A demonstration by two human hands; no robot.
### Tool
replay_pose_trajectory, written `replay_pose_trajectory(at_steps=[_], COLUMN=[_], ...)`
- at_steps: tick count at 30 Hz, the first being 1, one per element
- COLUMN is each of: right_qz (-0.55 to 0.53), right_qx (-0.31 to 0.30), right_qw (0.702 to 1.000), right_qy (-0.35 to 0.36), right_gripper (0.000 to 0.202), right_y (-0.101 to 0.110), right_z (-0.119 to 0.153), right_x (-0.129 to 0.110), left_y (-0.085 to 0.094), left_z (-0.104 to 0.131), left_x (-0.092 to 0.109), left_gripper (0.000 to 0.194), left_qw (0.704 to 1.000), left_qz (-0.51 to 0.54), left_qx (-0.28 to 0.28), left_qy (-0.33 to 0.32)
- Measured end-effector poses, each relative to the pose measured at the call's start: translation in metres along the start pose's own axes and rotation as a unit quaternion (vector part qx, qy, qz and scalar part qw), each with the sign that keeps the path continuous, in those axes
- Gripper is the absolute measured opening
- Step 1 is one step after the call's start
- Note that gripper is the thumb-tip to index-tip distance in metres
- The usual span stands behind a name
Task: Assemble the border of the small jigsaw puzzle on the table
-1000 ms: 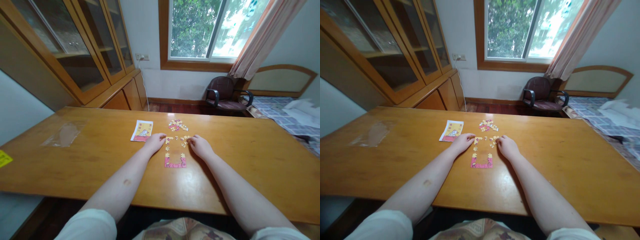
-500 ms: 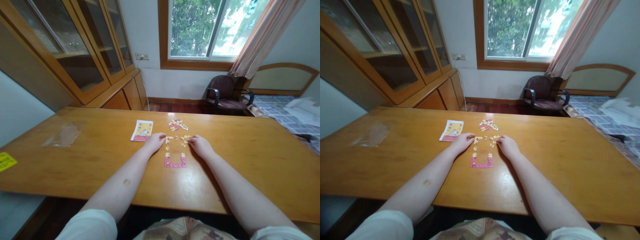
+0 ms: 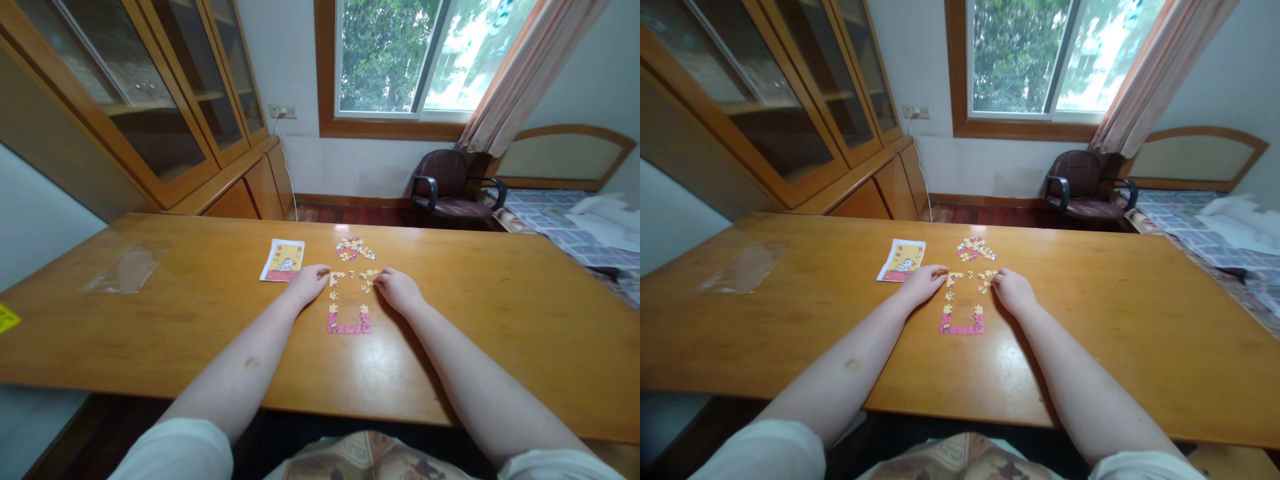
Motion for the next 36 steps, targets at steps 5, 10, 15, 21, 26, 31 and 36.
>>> replay_pose_trajectory(at_steps=[5,10,15,21,26,31,36], right_qz=[0.012,-0.01,-0.051,-0.099,-0.125,-0.15,-0.156], right_qx=[-0.001,0.015,0.013,0.011,0.023,0.022,0.015], right_qw=[1.0,1.0,0.999,0.995,0.992,0.988,0.988], right_qy=[0.004,0.016,0.009,0.001,0.008,0.006,0.0], right_gripper=[0.028,0.029,0.027,0.017,0.012,0.006,0.01], right_y=[-0.002,-0.0011,-0.003,-0.0058,-0.0053,-0.0044,-0.0021], right_z=[-0.001,0.0012,0.0004,-0.0033,-0.0032,-0.0009,0.0007], right_x=[-0.0002,-0.0014,-0.0009,0.0024,0.0068,0.0074,0.0076], left_y=[0.0001,0.0002,0.0005,0.0,0.0005,0.0007,0.0034], left_z=[0.0003,0.0002,0.0005,-0.0001,0.0003,0.001,0.0018], left_x=[0.0002,0.0003,0.0019,0.0009,0.0013,0.0014,0.0032], left_gripper=[0.033,0.033,0.033,0.033,0.032,0.034,0.033], left_qw=[1.0,1.0,1.0,1.0,1.0,1.0,1.0], left_qz=[0.005,0.001,0.0,-0.002,-0.011,-0.007,-0.01], left_qx=[-0.001,0.0,-0.001,-0.001,-0.001,-0.005,-0.006], left_qy=[-0.003,-0.004,-0.005,-0.006,-0.004,0.0,-0.007])
Point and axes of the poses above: each hand's wrist, its own z-axis away from the middle knuckle, its own y-axis out of the back of the hand, x = y × z, the point moved 5 cm from there along -z, towards the middle knuckle, and after that the axes turned 4 degrees about z, right-handed, at the moved point
